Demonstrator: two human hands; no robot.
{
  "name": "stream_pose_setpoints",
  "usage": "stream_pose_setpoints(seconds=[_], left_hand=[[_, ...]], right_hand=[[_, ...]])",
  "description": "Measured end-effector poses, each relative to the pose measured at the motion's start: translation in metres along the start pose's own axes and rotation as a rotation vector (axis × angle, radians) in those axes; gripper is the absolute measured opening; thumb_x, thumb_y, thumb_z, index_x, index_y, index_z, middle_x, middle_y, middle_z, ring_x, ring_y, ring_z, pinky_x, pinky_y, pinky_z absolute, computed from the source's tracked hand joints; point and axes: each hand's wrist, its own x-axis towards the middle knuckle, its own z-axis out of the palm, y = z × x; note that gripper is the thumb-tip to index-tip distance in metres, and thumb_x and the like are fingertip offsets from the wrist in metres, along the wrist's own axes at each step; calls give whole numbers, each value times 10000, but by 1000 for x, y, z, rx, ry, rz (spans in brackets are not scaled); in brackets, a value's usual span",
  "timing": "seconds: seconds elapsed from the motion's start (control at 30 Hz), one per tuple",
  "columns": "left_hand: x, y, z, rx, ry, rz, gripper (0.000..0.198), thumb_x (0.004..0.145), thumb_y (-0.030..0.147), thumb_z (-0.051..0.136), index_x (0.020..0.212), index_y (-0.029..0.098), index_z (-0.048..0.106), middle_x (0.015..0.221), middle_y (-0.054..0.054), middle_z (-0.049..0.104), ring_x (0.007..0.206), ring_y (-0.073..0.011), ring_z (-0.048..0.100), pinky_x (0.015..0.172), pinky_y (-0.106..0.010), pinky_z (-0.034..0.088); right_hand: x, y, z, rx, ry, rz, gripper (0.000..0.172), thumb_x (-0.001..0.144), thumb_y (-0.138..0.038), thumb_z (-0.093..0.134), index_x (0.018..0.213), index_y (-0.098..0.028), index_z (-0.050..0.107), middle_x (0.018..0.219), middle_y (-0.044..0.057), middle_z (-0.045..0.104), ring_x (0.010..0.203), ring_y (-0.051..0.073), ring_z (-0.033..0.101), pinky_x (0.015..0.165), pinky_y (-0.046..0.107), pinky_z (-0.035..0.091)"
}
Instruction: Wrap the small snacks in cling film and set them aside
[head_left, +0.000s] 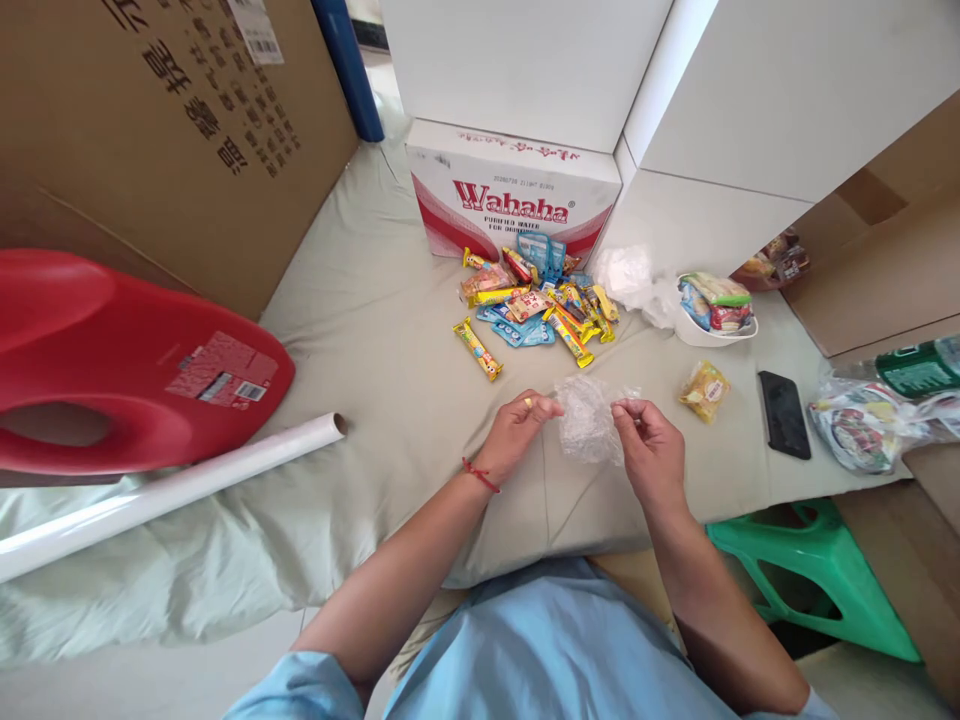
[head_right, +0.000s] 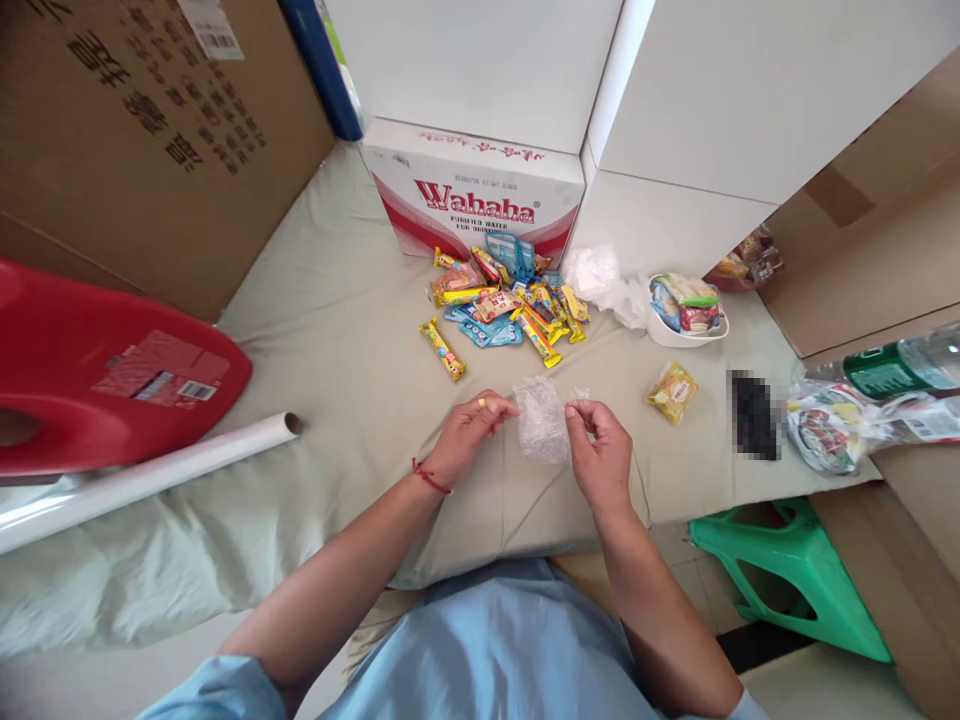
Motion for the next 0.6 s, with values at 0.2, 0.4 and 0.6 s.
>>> stream_pose_setpoints(seconds=[0.2,0.4,0.6], left_hand=[[-4,2,3,20,-82,97,372,763,549,829,798,197,714,903,-29,609,821,-157,532,792,-286,425],[6,7,-8,-347,18,17,414,812,566,791,826,213,575,819,-2,669,838,-160,622,869,-318,472],[9,12,-14,-447,75,-97,484,756,553,840,822,234,482,571,98,487,481,-76,433,498,-219,400]], right_hand=[[-8,-14,7,48,-114,7,299,932,-522,664,932,-230,726,899,37,711,791,176,620,713,295,506],[2,-1,-24,187,35,167,382,867,-602,720,905,-222,719,819,22,653,741,161,608,576,254,518],[5,10,-46,291,64,254,376,795,-566,812,881,-210,728,627,-34,518,535,100,476,436,213,378]])
